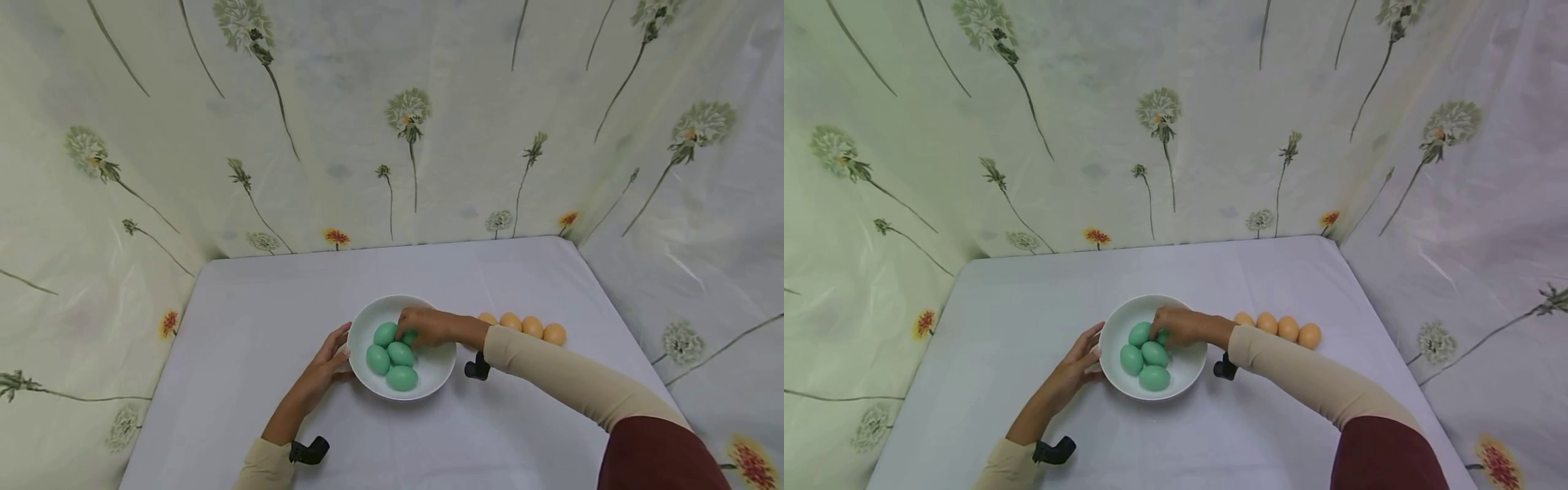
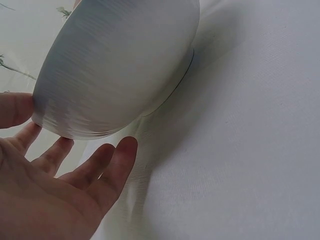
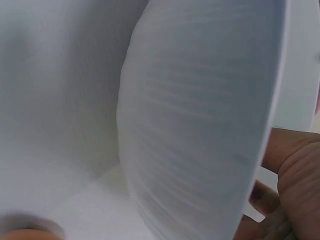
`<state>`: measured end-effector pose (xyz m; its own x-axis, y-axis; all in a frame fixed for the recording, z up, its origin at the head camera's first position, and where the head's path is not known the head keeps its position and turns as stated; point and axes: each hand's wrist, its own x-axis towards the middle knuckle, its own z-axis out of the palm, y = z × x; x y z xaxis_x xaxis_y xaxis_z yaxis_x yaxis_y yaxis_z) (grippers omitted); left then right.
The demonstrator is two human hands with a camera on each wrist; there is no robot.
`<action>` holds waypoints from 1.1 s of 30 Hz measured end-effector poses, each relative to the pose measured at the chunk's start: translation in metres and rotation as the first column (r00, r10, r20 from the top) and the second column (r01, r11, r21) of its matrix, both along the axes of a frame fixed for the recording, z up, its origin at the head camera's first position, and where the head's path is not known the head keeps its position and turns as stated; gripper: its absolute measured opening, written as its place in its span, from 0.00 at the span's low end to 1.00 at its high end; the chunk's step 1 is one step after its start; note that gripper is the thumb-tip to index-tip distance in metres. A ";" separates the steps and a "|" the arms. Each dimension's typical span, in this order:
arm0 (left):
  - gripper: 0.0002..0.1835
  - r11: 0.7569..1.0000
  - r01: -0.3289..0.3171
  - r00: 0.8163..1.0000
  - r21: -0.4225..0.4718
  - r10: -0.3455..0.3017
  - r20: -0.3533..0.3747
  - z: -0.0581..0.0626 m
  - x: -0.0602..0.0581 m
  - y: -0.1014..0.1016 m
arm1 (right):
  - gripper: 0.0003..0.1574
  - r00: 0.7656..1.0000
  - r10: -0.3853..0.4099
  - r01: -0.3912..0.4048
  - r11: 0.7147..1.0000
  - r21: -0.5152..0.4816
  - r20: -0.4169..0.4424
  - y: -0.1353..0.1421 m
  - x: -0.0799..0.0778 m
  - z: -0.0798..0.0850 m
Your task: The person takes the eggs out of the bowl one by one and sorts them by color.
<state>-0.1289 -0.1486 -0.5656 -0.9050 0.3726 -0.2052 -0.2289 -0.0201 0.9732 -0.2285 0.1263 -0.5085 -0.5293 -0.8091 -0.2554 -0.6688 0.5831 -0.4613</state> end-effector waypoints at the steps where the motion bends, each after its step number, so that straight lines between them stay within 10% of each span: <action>1: 0.31 1.000 0.000 1.000 -0.001 0.000 0.000 0.000 0.000 0.000 | 0.19 1.000 0.003 -0.003 1.000 0.000 -0.003 0.000 0.000 0.001; 20: 0.32 1.000 -0.005 1.000 0.008 0.005 0.010 -0.001 0.000 0.001 | 0.20 0.999 -0.052 0.053 0.996 -0.068 0.011 0.023 0.009 0.040; 33: 0.30 1.000 -0.003 1.000 0.005 0.003 0.012 0.000 0.001 0.001 | 0.21 0.966 -0.255 0.257 0.954 -0.157 0.030 0.080 0.033 0.077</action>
<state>-0.1282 -0.1479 -0.5656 -0.9035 0.3710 -0.2145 -0.2407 -0.0252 0.9703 -0.1957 0.2060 -0.4312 -0.7220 -0.6773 -0.1410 -0.5020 0.6532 -0.5669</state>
